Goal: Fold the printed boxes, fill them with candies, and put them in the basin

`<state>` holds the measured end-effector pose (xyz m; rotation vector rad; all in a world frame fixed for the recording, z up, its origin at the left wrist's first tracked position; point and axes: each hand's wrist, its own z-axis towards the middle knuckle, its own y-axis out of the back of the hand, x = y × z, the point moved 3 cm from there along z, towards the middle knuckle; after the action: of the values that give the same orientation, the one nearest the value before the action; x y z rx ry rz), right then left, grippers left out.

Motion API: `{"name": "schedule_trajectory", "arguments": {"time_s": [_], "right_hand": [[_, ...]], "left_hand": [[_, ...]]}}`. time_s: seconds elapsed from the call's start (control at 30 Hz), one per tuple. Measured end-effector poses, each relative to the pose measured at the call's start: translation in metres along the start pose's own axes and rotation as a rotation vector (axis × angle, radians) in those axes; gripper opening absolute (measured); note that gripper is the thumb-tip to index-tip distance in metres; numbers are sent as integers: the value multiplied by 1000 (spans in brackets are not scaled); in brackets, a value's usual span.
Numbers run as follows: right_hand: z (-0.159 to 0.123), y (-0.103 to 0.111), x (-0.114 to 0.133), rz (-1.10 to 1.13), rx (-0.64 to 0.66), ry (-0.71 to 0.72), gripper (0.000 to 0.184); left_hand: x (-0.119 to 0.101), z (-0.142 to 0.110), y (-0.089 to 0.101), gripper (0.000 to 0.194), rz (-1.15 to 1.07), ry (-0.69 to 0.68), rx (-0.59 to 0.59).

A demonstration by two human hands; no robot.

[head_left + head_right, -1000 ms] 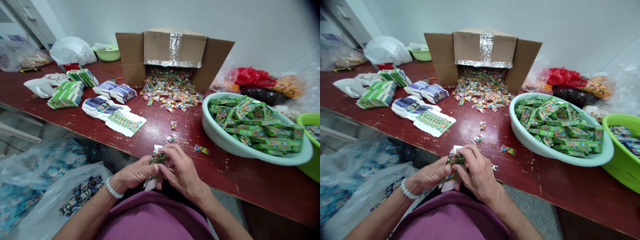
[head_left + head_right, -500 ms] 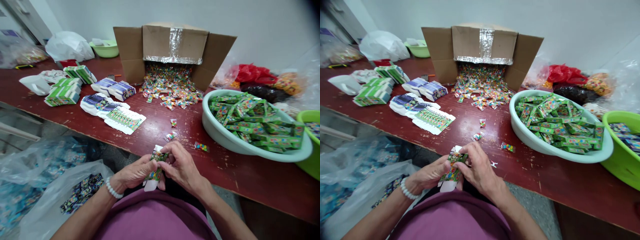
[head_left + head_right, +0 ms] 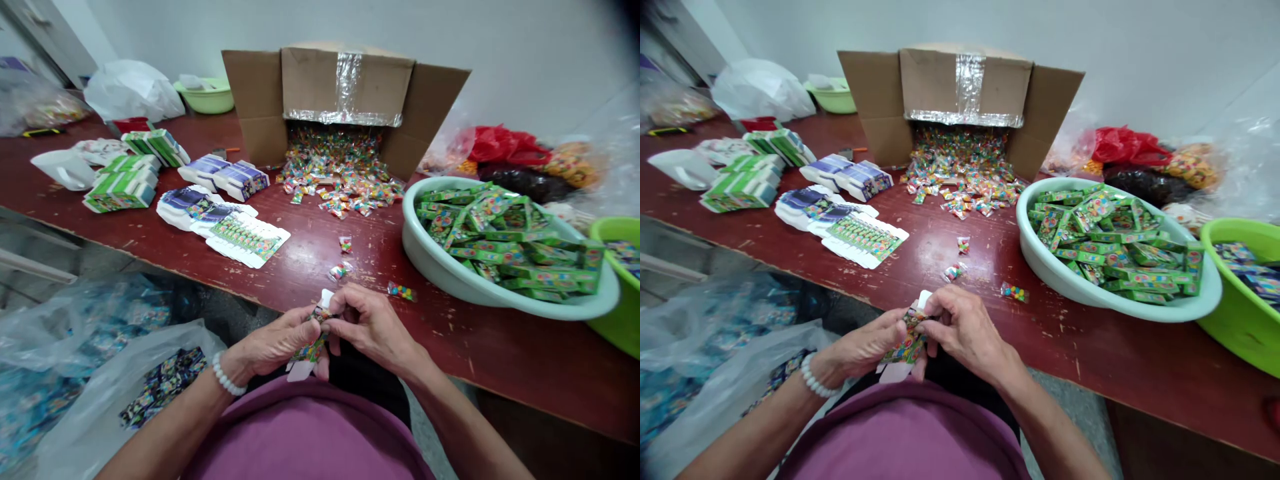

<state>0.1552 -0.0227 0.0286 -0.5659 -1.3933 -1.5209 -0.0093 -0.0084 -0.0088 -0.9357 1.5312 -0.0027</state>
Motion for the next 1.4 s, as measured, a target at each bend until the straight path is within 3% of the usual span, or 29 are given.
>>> {"name": "schedule_trajectory", "arguments": {"time_s": [0.23,0.37,0.53,0.6,0.67,0.77,0.83,0.93,1.07,1.17,1.3,1.4], "right_hand": [[-3,2,14,0,66,35,16],[-4,-3,11,145,184,-75,14],[0,-7,-4,308,345,-139,11],[0,-11,-10,441,351,-159,15],[-1,-16,-18,455,230,-193,17],[-4,-21,-25,230,-172,-205,20],[-5,-26,-26,208,-291,-230,25],[-2,-33,-26,343,-231,-270,22],[-1,-23,-24,301,-263,-278,29],[-3,-25,-26,423,-246,-347,24],[-7,-41,-30,719,-329,-399,47],[-7,-50,-30,771,-400,-342,37]], "left_hand": [[-13,2,9,66,176,66,28],[-14,3,14,67,246,101,49],[-8,3,14,46,253,231,124],[-7,2,13,36,220,273,110],[-8,1,14,30,230,228,18],[-8,1,15,28,252,84,-188],[-6,1,15,31,200,9,-286],[-2,3,13,31,177,-51,-339],[-5,0,13,29,308,-159,-388],[-5,-4,13,37,280,-245,-478],[1,-7,10,65,147,-327,-619],[1,-7,6,66,167,-395,-666]]}}
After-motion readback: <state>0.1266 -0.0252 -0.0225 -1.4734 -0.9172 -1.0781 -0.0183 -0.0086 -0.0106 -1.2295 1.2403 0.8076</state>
